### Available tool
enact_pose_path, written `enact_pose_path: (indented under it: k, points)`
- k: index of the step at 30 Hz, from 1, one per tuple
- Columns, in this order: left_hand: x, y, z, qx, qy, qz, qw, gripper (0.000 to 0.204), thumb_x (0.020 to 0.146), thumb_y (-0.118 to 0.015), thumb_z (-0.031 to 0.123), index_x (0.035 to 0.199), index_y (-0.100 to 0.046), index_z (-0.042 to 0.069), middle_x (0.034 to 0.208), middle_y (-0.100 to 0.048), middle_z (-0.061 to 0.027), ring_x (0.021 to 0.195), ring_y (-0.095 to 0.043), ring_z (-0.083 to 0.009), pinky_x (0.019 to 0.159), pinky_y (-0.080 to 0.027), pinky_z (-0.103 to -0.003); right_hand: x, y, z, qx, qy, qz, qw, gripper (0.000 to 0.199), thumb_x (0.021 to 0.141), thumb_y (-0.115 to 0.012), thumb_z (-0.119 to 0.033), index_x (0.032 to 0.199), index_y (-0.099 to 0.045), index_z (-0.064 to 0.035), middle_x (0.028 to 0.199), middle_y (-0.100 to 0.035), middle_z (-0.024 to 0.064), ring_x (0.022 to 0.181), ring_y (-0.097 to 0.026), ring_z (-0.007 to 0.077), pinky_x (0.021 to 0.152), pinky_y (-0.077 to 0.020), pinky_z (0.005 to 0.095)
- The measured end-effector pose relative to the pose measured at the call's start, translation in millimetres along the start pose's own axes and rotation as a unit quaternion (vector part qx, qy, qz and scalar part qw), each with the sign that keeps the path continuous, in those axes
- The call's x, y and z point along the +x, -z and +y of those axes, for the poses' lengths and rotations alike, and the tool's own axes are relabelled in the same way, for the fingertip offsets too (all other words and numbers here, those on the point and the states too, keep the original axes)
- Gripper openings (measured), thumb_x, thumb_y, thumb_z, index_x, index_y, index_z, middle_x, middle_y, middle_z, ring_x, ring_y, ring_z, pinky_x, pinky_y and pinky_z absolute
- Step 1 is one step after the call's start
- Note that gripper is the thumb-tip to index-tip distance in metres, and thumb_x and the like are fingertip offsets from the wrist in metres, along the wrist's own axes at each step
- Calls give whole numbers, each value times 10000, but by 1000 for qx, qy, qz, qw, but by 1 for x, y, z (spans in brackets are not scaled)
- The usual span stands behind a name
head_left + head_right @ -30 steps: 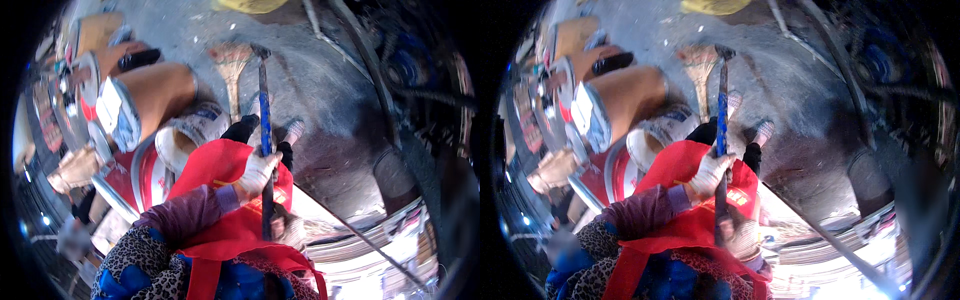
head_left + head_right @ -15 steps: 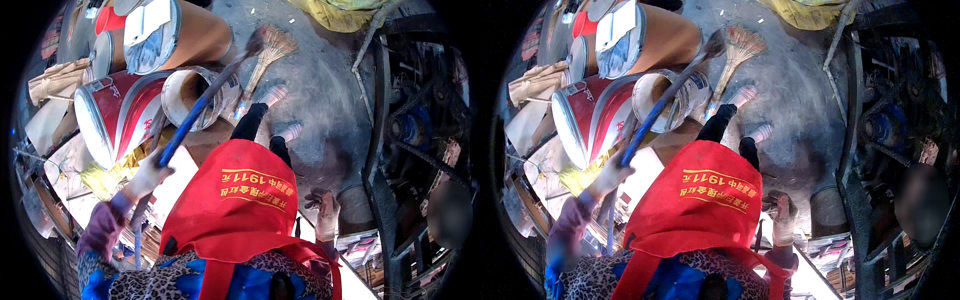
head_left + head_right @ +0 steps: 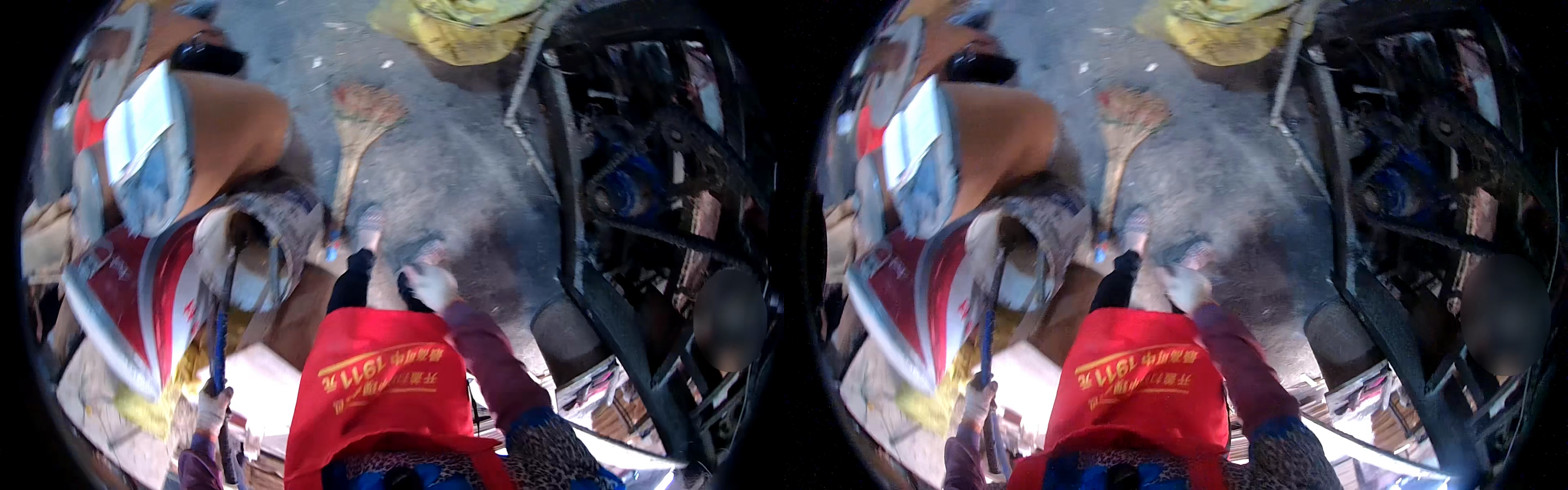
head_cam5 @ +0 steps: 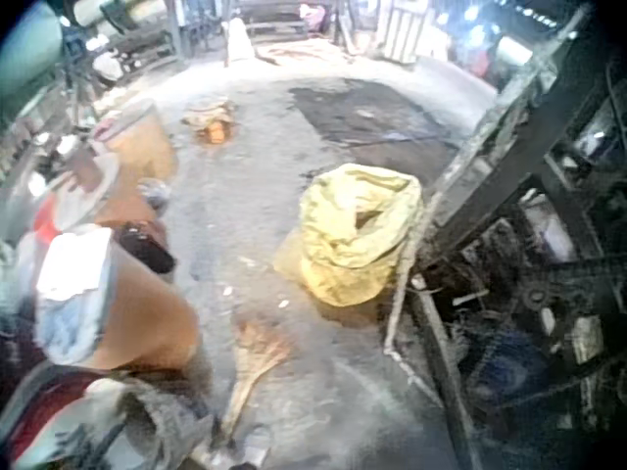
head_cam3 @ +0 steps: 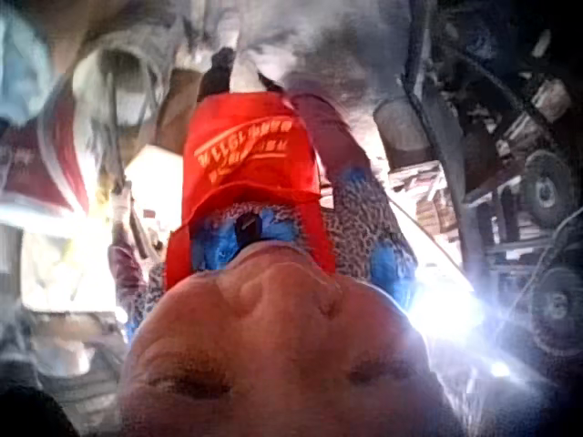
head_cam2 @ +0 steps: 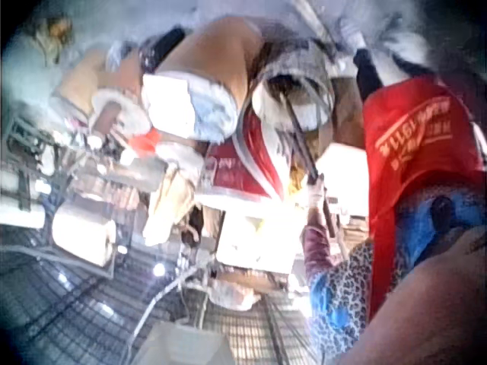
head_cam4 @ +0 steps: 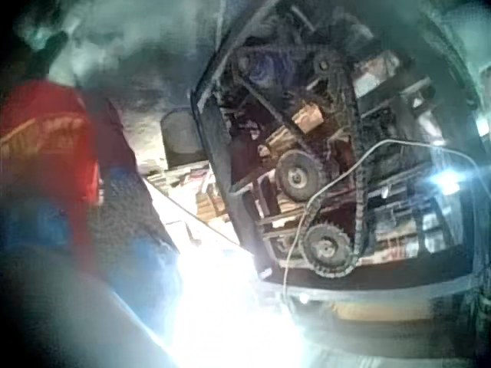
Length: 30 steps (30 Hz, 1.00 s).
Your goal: The person clears debris from a woodworking machine by hand and with a broom, then uses a long metal bar to clear out a bucket of dark liquid.
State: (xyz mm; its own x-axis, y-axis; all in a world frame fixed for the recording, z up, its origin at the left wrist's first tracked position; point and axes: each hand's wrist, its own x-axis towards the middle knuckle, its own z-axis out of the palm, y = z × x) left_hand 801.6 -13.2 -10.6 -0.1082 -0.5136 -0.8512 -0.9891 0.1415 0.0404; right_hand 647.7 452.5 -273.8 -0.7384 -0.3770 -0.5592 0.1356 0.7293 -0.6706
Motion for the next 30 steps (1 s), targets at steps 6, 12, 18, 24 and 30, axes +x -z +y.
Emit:
enact_pose_path:
  k: [6,12,18,24,30]
  points:
    - [191,10,-22,-275,185,-81,940,287,883,-457,380,929,-542,110,539,-463,12,359,-418,-114,328,-364,-246,159,-116,10,-126,51,19,991,424,780,-460,-197,1198,-474,-130,804,-627,168,675,-612,349,613,-466,484]
    - [247,17,-47,349,-249,-6,904,457,918,-355,380,1170,-373,-2,1054,-471,-155,927,-480,-255,764,-396,-335,257,-160,11,-175,-2,-115,978,638,746,-511,-171,1350,-304,-168,656,-624,68,539,-601,230,447,-429,423]
    - [230,50,-119,370,-233,170,883,606,895,-383,421,1286,-281,-30,1227,-422,-226,1110,-421,-341,917,-346,-369,312,-218,21,-105,-69,-209,970,543,800,-479,-531,1254,-420,-239,1085,-572,155,925,-585,306,717,-448,516]
    - [222,7,-77,378,-197,195,883,599,864,-451,405,1262,-318,-22,1147,-464,-203,1022,-465,-325,849,-387,-371,296,-191,32,-84,-78,-114,987,496,795,-501,-513,1177,-505,-198,1009,-557,161,903,-578,289,652,-471,469]
    - [177,-6,-42,422,-212,262,842,596,833,-520,389,1238,-354,-15,1067,-507,-180,935,-510,-310,781,-429,-373,246,-91,-3,30,-104,18,994,537,756,-596,-394,1217,-471,-150,1052,-458,182,888,-548,308,692,-487,383]
